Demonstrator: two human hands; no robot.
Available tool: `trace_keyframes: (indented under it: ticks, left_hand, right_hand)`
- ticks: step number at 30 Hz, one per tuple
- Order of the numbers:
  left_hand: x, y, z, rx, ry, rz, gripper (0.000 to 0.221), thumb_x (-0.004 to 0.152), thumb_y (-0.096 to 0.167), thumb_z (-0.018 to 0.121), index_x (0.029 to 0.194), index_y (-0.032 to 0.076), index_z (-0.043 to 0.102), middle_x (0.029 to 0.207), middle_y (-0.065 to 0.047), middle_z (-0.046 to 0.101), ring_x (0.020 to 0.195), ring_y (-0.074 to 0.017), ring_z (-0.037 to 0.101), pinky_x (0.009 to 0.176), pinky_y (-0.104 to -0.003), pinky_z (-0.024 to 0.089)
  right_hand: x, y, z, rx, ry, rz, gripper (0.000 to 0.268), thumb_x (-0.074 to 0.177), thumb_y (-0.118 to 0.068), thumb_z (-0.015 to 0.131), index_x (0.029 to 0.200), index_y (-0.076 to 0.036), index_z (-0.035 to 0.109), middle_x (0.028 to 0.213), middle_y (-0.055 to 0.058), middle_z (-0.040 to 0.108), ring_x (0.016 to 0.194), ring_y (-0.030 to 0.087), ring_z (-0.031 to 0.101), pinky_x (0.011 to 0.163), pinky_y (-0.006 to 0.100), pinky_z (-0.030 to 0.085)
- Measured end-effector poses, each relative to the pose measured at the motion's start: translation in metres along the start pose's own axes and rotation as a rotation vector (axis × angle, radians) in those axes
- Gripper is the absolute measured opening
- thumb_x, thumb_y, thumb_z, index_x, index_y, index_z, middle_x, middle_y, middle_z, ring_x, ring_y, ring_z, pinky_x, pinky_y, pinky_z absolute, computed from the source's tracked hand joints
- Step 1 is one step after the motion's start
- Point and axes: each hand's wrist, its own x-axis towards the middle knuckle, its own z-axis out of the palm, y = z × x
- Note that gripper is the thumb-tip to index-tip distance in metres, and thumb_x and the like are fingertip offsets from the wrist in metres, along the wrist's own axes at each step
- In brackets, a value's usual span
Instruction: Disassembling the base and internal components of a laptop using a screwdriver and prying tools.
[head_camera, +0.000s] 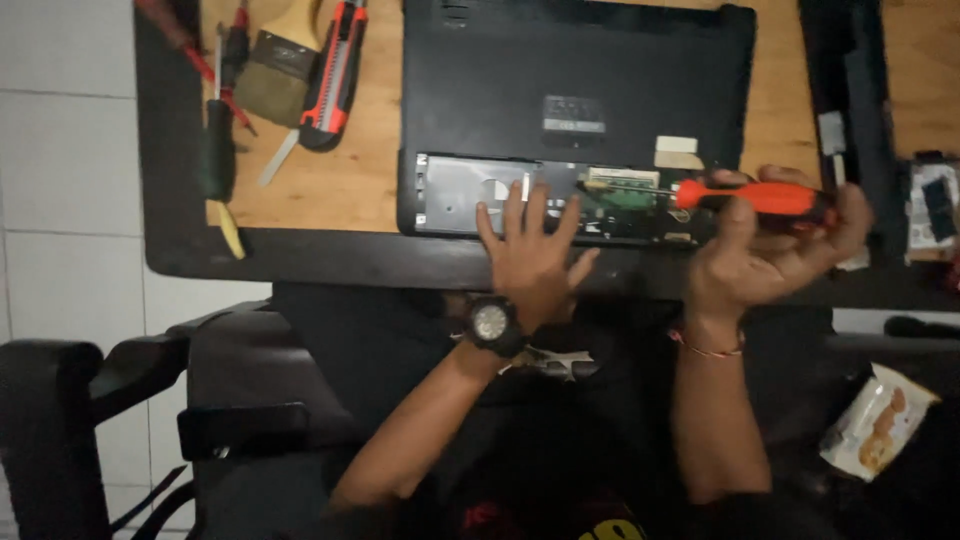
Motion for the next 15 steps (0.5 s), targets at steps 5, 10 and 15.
trace_keyframes:
  ticks: [5,10,15]
  left_hand:
    - [0.005,0.011,-0.005,0.129,-0.101,-0.038,0.109,0.070,0.080,0.099,0.163,0.038,0.060,0.182,-0.017,0.039,0.165,-0.0565,0.039,0.122,-0.091,0.038]
    - [0.014,0.017,-0.011,0.171,-0.085,-0.043,0.105,0.069,0.072,0.105,0.158,0.035,0.063,0.176,-0.018,0.048,0.158,-0.0495,0.051,0.117,-0.088,0.044]
    - [0.024,0.045,-0.006,0.089,-0.014,0.003,0.098,0.059,0.064,0.104,0.141,0.021,0.074,0.164,-0.015,0.062,0.141,-0.0337,0.063,0.114,-0.074,0.047]
  right_hand:
    - [-0.004,0.007,-0.024,-0.146,0.056,0.023,0.072,0.120,0.026,0.065,0.170,-0.019,0.042,0.134,0.041,0.062,0.127,0.056,0.066,0.103,0.063,0.060]
    - [-0.006,0.007,-0.046,-0.025,0.018,0.048,0.065,0.134,0.019,0.059,0.176,-0.028,0.040,0.144,0.044,0.051,0.111,0.061,0.058,0.105,0.076,0.060]
    - [0.006,-0.006,-0.072,-0.148,0.258,0.097,0.073,0.125,0.023,0.068,0.174,-0.028,0.047,0.141,0.044,0.066,0.102,0.058,0.069,0.100,0.072,0.068]
